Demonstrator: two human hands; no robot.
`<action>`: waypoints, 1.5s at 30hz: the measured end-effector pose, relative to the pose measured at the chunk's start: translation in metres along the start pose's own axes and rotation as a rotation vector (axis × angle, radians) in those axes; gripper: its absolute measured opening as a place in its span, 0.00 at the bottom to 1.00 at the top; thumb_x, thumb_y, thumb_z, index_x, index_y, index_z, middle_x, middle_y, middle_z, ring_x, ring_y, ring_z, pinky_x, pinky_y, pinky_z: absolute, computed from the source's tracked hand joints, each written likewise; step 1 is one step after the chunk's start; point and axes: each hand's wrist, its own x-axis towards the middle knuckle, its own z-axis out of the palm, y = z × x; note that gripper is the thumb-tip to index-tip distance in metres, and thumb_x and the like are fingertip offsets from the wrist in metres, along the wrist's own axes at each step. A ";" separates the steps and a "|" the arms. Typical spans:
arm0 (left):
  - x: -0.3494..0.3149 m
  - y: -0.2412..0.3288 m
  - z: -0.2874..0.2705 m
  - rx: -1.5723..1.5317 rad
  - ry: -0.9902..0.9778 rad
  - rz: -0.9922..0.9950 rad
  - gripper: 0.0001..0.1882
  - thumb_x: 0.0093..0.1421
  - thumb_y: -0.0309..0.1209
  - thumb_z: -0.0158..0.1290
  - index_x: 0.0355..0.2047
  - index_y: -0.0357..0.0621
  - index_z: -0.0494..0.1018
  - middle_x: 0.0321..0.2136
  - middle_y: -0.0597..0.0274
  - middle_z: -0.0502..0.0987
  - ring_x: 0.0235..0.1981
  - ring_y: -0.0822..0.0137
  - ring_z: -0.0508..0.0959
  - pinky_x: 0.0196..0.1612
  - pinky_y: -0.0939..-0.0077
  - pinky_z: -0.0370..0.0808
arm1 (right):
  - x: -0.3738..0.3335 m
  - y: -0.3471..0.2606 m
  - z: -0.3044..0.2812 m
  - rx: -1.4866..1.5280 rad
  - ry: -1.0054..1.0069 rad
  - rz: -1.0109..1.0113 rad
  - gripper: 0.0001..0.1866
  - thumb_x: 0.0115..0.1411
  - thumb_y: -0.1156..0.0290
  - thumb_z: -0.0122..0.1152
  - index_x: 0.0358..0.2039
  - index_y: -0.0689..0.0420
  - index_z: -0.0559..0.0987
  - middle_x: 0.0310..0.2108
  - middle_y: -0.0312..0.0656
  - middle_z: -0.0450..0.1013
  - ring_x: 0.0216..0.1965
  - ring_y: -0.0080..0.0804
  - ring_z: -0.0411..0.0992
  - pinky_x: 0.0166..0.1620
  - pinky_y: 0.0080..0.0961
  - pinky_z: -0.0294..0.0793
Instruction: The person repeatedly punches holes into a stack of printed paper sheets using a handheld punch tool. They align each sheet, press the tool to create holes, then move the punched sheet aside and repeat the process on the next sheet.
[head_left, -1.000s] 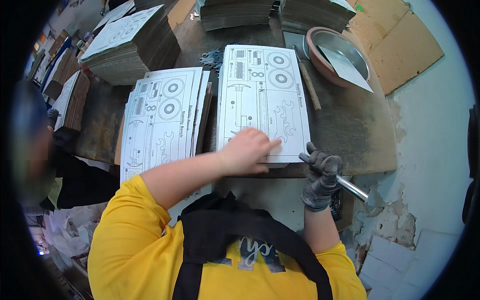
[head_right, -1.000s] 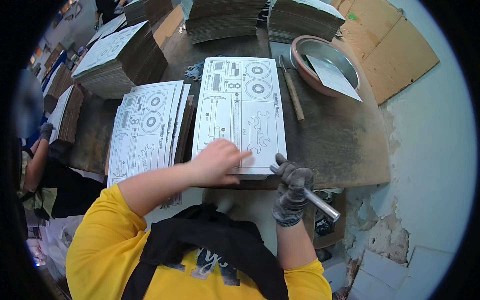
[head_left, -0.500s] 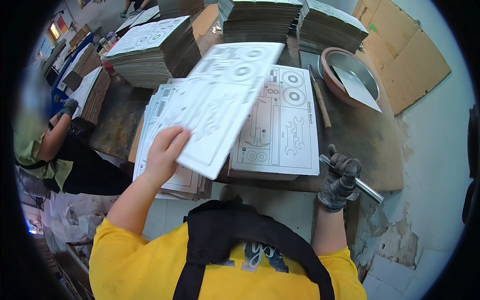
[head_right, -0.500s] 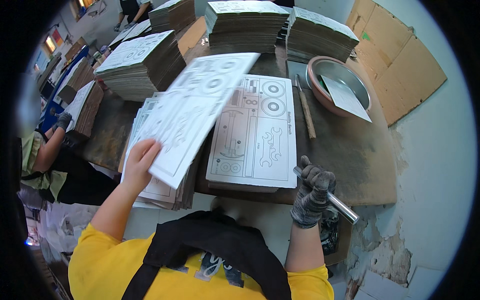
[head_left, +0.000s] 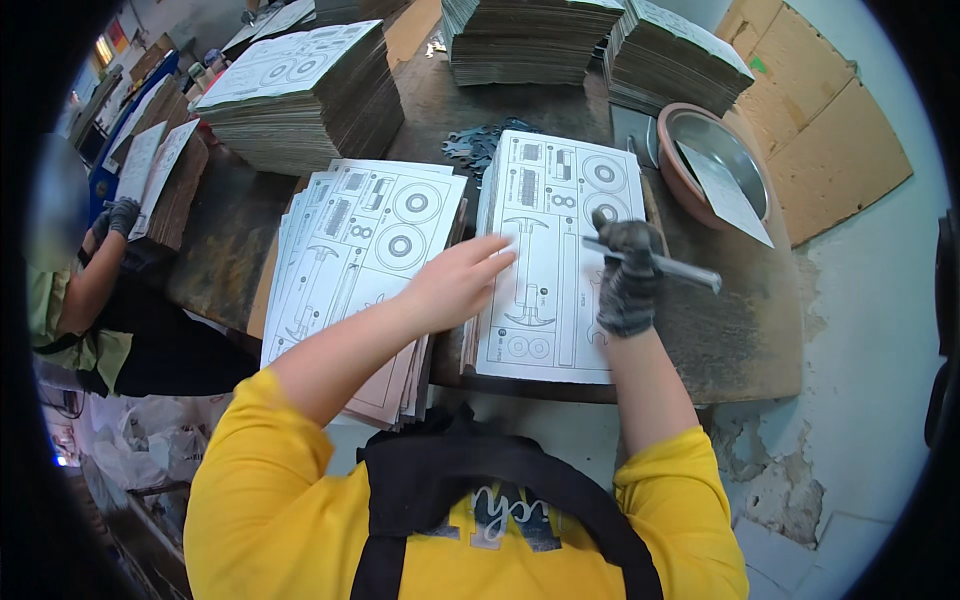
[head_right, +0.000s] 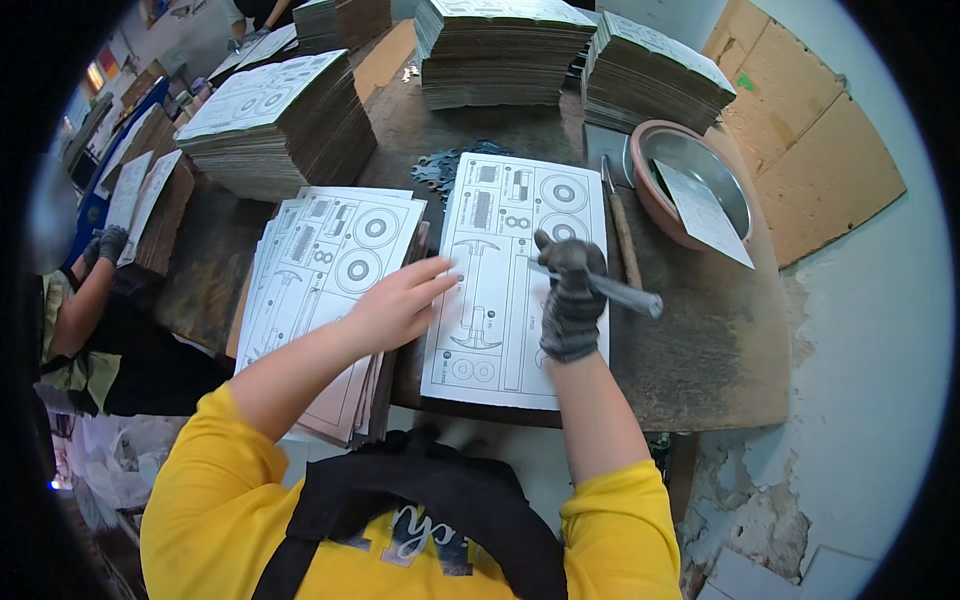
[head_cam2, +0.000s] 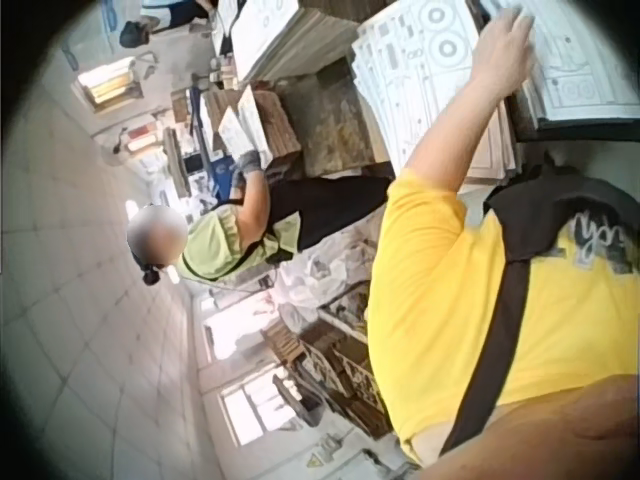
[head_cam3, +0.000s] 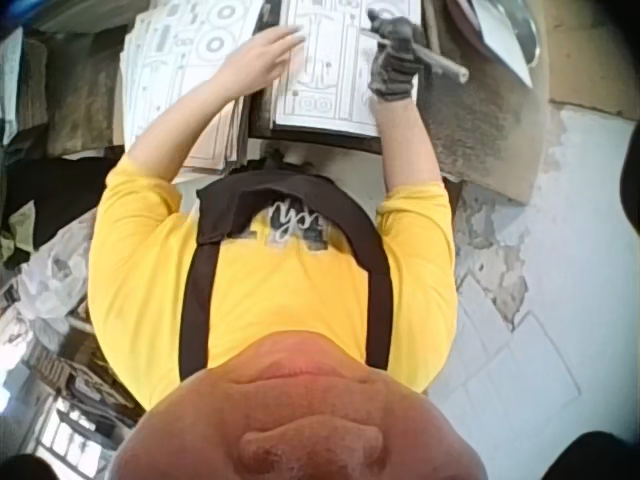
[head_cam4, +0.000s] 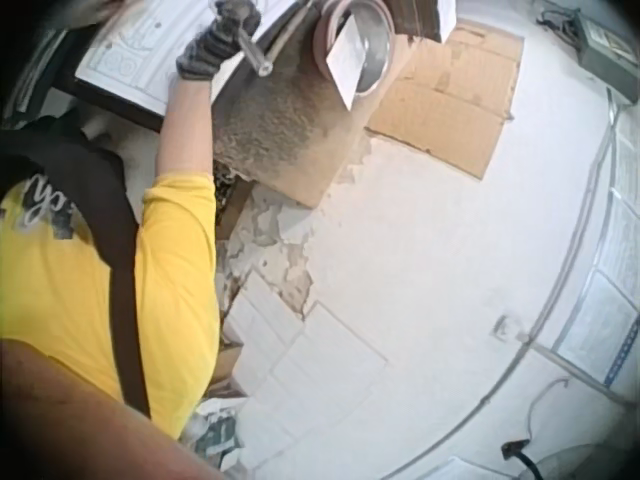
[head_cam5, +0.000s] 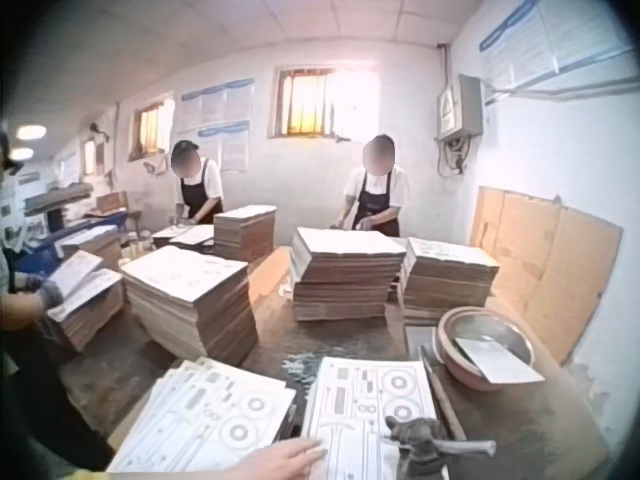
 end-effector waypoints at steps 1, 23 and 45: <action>0.028 -0.003 0.011 -0.037 0.005 0.015 0.24 0.49 0.22 0.51 0.49 0.37 0.64 0.52 0.49 0.64 0.54 0.53 0.64 0.54 0.65 0.64 | 0.011 0.013 -0.005 0.001 -0.059 -0.005 0.14 0.55 0.65 0.56 0.18 0.56 0.66 0.17 0.36 0.64 0.22 0.26 0.64 0.51 0.44 0.67; 0.090 -0.031 0.080 0.257 0.026 -0.159 0.22 0.58 0.32 0.38 0.52 0.39 0.64 0.55 0.53 0.63 0.58 0.59 0.60 0.61 0.65 0.54 | -0.131 -0.033 -0.004 -0.018 -0.113 0.530 0.11 0.56 0.66 0.55 0.34 0.60 0.71 0.21 0.34 0.66 0.22 0.25 0.65 0.35 0.25 0.71; -0.006 0.108 0.039 0.235 -0.182 0.330 0.26 0.45 0.25 0.53 0.48 0.42 0.67 0.28 0.59 0.70 0.36 0.61 0.71 0.52 0.60 0.62 | -0.113 -0.115 -0.045 0.060 0.158 -0.162 0.22 0.53 0.57 0.59 0.13 0.51 0.60 0.12 0.31 0.52 0.18 0.25 0.54 0.51 0.43 0.65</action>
